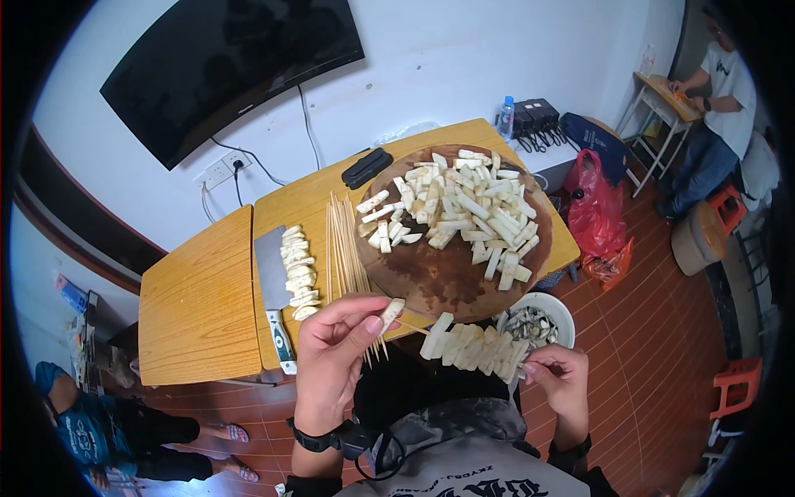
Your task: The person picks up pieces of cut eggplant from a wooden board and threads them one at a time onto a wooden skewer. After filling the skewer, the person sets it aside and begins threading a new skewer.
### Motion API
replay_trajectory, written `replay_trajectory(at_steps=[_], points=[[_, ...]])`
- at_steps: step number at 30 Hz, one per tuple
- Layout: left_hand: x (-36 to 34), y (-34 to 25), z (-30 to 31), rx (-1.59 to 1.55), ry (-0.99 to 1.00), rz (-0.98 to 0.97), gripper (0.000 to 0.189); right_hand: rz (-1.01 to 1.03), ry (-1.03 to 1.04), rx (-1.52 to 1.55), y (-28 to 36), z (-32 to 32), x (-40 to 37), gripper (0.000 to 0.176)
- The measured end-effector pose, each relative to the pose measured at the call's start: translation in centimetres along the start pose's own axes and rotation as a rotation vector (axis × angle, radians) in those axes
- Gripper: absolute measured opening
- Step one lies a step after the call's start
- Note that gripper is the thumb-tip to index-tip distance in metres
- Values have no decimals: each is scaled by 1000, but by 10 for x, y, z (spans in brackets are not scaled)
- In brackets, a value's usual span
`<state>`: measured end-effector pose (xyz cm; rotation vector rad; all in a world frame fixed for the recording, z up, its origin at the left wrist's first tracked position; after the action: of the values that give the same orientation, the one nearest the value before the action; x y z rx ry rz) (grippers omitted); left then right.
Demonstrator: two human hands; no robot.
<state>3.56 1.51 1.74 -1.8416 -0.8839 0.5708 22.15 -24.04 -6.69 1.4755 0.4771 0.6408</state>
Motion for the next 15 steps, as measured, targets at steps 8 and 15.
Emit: replay_trajectory(at_steps=[8,15], points=[[-2,-2,-2,111,-6,-5,23,20,-6,-7,-1,0,0,4],[-5,1,1,110,13,1,24,15,4,-1,0,-1,-1,4]])
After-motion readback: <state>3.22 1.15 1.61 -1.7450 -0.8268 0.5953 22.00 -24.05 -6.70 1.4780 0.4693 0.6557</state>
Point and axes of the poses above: each hand's wrist, its own x-axis towards the middle knuckle, its own z-axis out of the back of the hand, y = z × x, the point moved 4 cm from there along x, towards the middle knuckle, and after that the axes turned 6 degrees about -y, right-handed, at the moved point
